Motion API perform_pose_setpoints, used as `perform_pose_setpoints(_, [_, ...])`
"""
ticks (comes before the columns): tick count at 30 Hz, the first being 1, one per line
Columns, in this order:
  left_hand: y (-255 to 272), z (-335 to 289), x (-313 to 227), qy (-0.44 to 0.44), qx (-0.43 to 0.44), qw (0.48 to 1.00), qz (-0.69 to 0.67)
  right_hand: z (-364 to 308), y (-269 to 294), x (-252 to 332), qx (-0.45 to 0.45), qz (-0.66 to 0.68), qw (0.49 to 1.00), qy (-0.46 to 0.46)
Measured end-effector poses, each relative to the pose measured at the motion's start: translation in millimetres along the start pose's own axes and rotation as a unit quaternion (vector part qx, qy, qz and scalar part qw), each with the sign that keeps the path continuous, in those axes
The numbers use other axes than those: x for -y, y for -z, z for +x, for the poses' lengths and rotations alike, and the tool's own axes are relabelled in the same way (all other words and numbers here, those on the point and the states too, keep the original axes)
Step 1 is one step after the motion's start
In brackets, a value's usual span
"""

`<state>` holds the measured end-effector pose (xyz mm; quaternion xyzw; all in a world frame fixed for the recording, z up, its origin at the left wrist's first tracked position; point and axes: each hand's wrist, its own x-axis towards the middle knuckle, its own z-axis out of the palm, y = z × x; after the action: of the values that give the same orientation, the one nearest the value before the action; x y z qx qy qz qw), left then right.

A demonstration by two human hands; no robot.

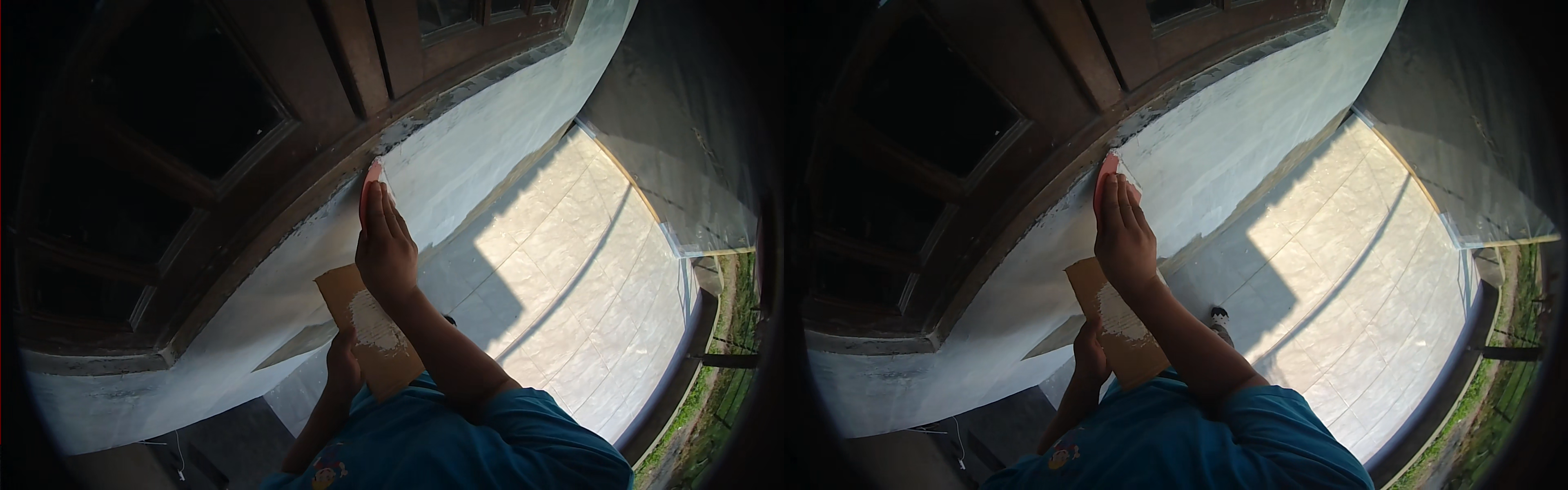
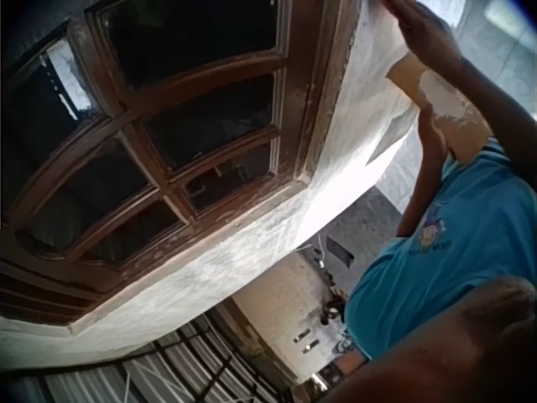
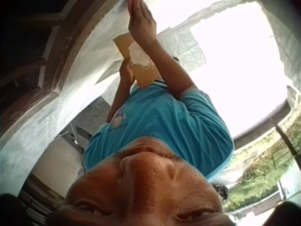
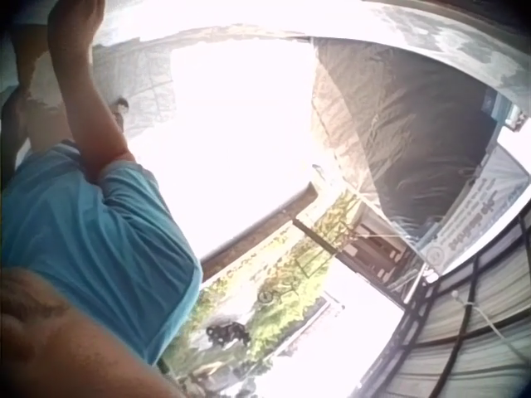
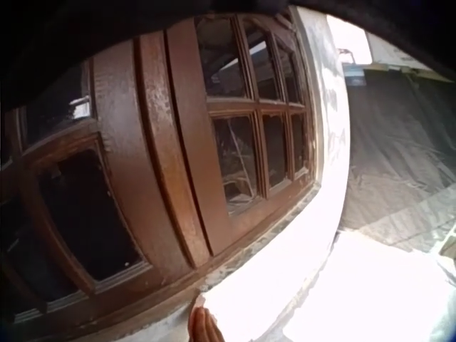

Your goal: Applying wall putty to gaps between a window frame and the wall and smoothing it with a scraper tool.

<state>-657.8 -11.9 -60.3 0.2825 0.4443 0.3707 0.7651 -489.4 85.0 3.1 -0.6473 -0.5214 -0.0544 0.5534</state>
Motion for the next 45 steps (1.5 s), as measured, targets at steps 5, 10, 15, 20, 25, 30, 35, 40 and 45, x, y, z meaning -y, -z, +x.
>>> perform_pose_setpoints(5, [14.8,6.3,-5.2,0.006,0.0,1.0,-0.007,-3.3,22.8,-7.6,0.024,0.03,0.999,-0.02])
perform_pose_setpoints(10, [14.8,9.4,-3.5,0.005,0.031,0.999,0.023,36.0,14.4,-16.5,-0.026,-0.021,0.998,-0.051])
perform_pose_setpoints(15, [22.2,14.7,-1.6,0.027,0.033,0.999,-0.016,-3.4,-3.7,3.9,0.016,0.004,1.0,0.022])
perform_pose_setpoints(20, [24.7,17.6,-0.6,0.014,0.034,0.999,-0.002,23.5,21.5,-18.3,-0.046,-0.002,0.999,-0.029])
perform_pose_setpoints(25, [14.2,15.0,-6.4,0.027,0.031,0.999,0.014,4.7,-7.9,6.8,-0.01,-0.042,0.998,0.042])
perform_pose_setpoints(30, [16.9,16.6,-10.6,0.023,0.056,0.998,-0.014,-0.3,25.1,-1.3,0.012,0.026,0.999,-0.02])
perform_pose_setpoints(35, [20.5,23.1,-2.0,0.019,0.055,0.998,0.005,28.2,-7.3,-1.0,-0.061,-0.043,0.997,-0.032])
perform_pose_setpoints(40, [25.9,21.9,-2.2,0.018,0.062,0.998,-0.008,-14.0,3.7,13.6,0.018,-0.019,1.0,0.014])
perform_pose_setpoints(45, [22.1,16.6,-4.8,0.015,0.053,0.998,0.011,51.8,36.2,-16.6,-0.069,-0.094,0.993,-0.021])
